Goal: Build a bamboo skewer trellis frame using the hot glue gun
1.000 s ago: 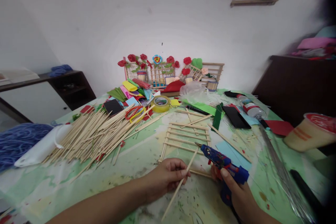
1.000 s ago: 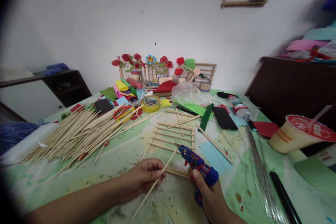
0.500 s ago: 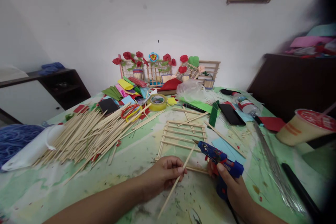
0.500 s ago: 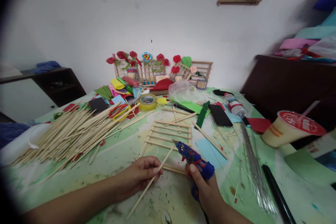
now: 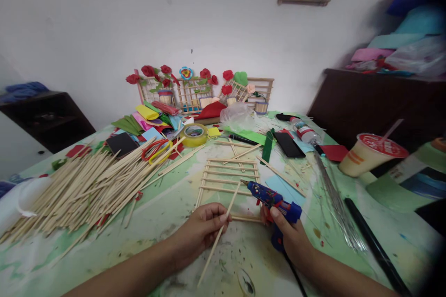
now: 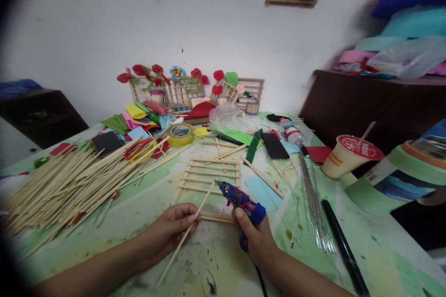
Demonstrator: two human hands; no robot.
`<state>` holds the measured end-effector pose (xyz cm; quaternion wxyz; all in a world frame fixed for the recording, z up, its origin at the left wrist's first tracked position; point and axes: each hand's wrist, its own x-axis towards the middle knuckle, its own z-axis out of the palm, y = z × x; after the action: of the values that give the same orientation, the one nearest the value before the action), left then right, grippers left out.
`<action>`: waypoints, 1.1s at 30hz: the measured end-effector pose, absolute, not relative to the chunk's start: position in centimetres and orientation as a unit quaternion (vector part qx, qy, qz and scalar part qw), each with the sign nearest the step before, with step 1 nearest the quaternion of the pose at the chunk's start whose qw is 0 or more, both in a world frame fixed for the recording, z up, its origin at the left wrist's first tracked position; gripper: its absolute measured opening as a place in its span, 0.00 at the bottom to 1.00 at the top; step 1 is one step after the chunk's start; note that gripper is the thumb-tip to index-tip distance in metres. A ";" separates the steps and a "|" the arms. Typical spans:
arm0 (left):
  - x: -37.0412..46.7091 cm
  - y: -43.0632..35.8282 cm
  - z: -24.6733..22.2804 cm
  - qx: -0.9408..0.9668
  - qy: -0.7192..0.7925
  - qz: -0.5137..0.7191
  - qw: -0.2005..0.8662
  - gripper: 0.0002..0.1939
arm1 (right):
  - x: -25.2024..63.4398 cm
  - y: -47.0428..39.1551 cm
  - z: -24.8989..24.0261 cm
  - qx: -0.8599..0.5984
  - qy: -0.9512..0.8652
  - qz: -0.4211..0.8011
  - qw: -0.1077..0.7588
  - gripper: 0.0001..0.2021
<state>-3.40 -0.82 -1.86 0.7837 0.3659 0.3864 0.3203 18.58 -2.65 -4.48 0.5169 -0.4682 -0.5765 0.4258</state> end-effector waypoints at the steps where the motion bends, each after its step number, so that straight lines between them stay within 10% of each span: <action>1: -3.4 -0.8 -1.8 0.362 0.387 0.325 0.783 0.18 | 18.6 -2.7 -4.4 -0.471 -0.576 0.425 0.516 0.22; 33: -3.3 -0.8 -1.5 0.369 0.397 0.317 0.779 0.18 | 18.5 -2.7 -4.1 -0.458 -0.565 0.441 0.526 0.22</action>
<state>-3.34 -0.84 -1.54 0.7786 0.3687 0.3968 0.3169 18.52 -2.69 -4.09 0.5264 -0.4577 -0.5647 0.4411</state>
